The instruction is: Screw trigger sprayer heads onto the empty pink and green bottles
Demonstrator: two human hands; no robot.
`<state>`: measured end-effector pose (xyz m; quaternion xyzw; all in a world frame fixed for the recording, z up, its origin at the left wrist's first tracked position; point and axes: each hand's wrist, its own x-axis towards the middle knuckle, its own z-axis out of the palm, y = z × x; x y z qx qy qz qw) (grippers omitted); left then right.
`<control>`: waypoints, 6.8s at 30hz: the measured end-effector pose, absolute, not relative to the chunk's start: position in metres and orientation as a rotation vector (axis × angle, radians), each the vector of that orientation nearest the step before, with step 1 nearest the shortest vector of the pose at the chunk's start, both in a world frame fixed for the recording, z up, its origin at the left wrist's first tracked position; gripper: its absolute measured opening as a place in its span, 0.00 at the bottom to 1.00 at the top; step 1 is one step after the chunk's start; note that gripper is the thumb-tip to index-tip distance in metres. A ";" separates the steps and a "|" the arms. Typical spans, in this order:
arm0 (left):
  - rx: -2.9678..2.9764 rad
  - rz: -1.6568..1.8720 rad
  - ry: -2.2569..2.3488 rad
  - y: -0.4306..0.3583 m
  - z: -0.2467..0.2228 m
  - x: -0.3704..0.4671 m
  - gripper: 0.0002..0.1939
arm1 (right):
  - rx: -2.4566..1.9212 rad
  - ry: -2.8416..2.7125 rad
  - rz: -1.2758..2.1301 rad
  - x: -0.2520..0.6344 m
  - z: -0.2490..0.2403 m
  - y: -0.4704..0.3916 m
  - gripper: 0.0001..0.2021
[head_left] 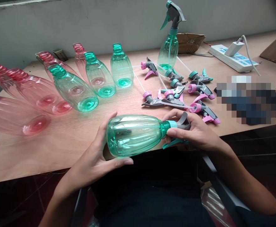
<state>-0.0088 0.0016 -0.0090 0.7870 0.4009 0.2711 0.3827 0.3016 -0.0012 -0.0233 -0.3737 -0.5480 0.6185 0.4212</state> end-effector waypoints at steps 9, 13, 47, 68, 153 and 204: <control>1.968 0.688 1.023 0.001 -0.009 -0.008 0.52 | -0.932 -1.374 1.564 0.301 -0.025 0.001 0.12; 1.964 0.688 1.025 0.001 -0.009 -0.007 0.52 | -0.926 -1.377 1.565 0.302 -0.025 -0.001 0.12; 1.938 0.660 1.047 0.001 -0.007 -0.009 0.52 | -0.960 -1.402 1.531 0.301 -0.022 0.000 0.14; 1.923 0.671 1.040 0.001 -0.008 -0.009 0.53 | -0.978 -1.398 1.536 0.301 -0.022 0.000 0.15; 1.918 0.663 1.054 0.000 -0.007 -0.007 0.53 | -0.938 -1.330 1.585 0.299 -0.020 -0.002 0.12; 1.898 0.658 1.053 0.000 -0.008 -0.008 0.53 | -0.942 -1.359 1.570 0.300 -0.021 -0.001 0.13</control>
